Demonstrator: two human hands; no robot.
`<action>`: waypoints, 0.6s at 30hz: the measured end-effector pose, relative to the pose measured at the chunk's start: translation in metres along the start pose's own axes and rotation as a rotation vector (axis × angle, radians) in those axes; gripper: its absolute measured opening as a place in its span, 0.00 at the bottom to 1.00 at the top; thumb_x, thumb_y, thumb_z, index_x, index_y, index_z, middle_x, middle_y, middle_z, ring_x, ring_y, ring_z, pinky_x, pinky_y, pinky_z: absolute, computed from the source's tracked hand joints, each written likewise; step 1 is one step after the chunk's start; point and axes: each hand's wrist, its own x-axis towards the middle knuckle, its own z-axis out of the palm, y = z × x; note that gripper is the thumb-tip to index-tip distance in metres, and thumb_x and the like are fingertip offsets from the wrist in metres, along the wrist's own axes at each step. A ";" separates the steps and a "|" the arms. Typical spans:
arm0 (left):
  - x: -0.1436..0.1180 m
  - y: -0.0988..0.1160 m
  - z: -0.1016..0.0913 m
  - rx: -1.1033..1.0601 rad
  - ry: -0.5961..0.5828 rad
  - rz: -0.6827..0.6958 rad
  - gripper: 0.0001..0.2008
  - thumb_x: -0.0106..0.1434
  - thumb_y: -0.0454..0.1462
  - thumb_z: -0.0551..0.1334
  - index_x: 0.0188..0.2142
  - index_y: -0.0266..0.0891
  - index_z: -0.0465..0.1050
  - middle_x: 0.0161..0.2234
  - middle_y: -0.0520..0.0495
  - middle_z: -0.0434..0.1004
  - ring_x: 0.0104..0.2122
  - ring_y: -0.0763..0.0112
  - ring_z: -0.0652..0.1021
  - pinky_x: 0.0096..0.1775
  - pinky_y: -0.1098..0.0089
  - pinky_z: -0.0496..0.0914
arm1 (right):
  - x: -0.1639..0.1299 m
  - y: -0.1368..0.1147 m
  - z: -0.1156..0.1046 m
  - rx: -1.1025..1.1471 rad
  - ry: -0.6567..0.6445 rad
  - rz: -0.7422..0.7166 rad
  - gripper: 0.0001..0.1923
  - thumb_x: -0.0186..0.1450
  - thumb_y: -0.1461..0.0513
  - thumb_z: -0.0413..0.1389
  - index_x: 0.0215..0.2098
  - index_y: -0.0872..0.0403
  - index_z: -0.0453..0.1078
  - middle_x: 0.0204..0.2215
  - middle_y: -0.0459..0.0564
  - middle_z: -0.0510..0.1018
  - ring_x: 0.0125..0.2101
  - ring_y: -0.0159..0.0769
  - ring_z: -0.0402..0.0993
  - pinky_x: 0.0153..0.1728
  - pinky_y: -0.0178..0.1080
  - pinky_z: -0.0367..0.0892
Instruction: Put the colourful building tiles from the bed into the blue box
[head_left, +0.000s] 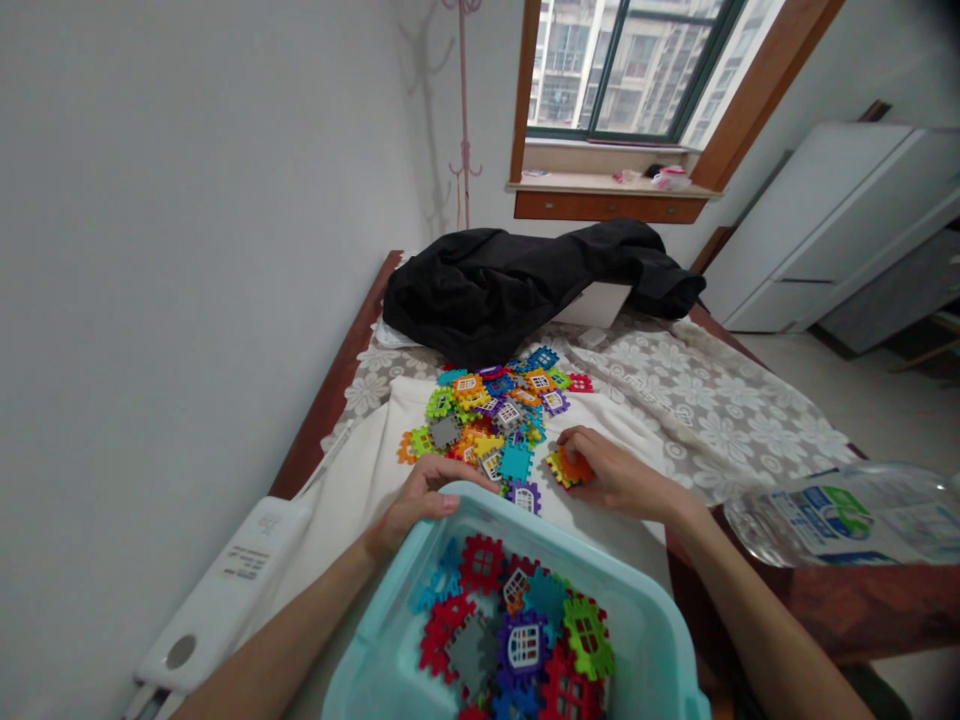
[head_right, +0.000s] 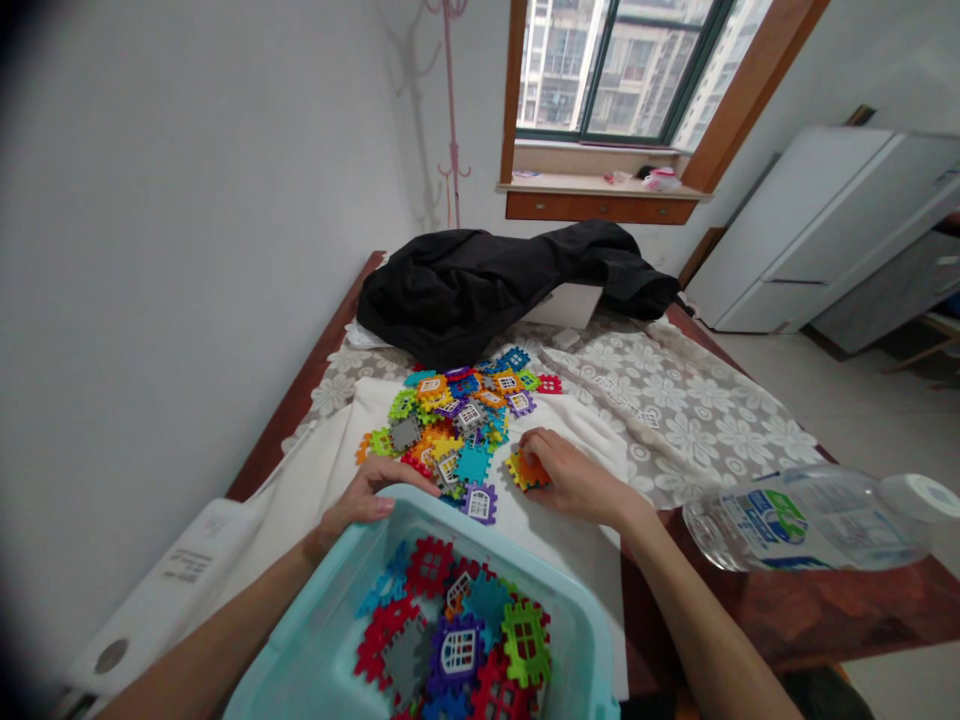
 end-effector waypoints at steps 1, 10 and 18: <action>-0.001 -0.001 0.000 -0.011 -0.001 -0.008 0.22 0.50 0.42 0.69 0.42 0.32 0.87 0.34 0.40 0.88 0.32 0.62 0.82 0.33 0.73 0.73 | 0.000 0.000 0.000 0.003 -0.015 -0.009 0.16 0.60 0.67 0.61 0.41 0.49 0.62 0.49 0.52 0.74 0.46 0.44 0.71 0.49 0.46 0.68; -0.005 0.001 0.003 -0.046 -0.020 -0.068 0.21 0.48 0.42 0.70 0.40 0.32 0.87 0.34 0.41 0.88 0.31 0.63 0.82 0.32 0.74 0.73 | 0.007 -0.020 0.017 0.184 0.070 -0.093 0.16 0.61 0.64 0.62 0.41 0.48 0.59 0.46 0.51 0.73 0.40 0.41 0.70 0.43 0.45 0.69; -0.003 0.001 0.001 -0.021 -0.038 -0.039 0.22 0.50 0.43 0.70 0.42 0.31 0.87 0.33 0.41 0.88 0.30 0.64 0.82 0.32 0.74 0.72 | 0.011 -0.033 0.059 0.071 0.118 -0.170 0.19 0.64 0.58 0.65 0.47 0.49 0.62 0.55 0.58 0.73 0.53 0.48 0.72 0.51 0.51 0.71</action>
